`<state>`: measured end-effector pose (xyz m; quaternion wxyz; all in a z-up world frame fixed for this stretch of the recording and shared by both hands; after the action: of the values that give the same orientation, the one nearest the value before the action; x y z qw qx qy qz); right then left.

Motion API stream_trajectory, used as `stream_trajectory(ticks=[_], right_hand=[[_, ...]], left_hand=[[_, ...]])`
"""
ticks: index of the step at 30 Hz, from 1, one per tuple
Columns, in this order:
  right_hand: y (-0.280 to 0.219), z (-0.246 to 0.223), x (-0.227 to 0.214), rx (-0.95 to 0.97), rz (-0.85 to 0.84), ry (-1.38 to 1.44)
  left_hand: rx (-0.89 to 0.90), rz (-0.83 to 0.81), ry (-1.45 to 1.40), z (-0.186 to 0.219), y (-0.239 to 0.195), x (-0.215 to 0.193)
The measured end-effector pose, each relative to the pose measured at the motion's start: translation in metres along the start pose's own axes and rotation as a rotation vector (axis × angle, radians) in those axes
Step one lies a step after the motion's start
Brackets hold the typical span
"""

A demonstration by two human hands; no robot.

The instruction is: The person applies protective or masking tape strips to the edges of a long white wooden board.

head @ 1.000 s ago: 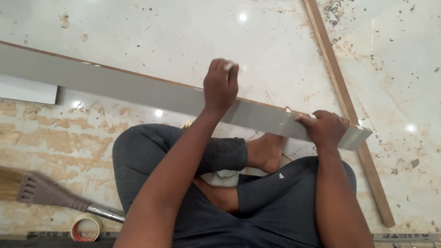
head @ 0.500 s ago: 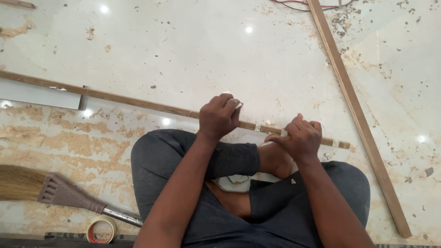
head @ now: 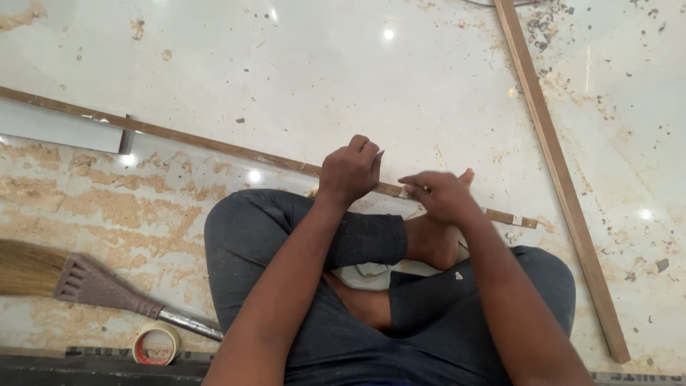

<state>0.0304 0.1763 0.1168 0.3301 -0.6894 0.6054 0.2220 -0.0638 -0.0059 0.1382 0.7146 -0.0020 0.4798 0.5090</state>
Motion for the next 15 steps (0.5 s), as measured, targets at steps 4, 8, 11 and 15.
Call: stream_trajectory(ticks=[4, 8, 11, 15], right_hand=[[0.02, 0.008, -0.001, 0.194, -0.166, 0.093], [0.025, 0.015, 0.003, 0.217, -0.278, 0.117], [0.032, 0.012, 0.001, 0.167, -0.329, 0.077], [0.034, 0.023, 0.012, 0.217, -0.474, 0.025]], left_hand=[[0.01, 0.005, 0.001, -0.001, -0.003, 0.0], [0.008, 0.006, -0.005, 0.001, -0.005, -0.002], [0.002, 0.01, -0.007, -0.001, 0.0, -0.001], [-0.013, 0.005, -0.032, 0.0, -0.001, -0.003]])
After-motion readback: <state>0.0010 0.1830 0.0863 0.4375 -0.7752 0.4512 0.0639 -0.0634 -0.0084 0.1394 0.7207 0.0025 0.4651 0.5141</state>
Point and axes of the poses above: each hand's wrist, its own y-axis towards the middle knuckle, its own x-axis out of the palm, z = x × y, the point moved 6 cm from there along y, towards the middle knuckle, and after that the axes turned 1 degree about -z, right-handed, at the moved point
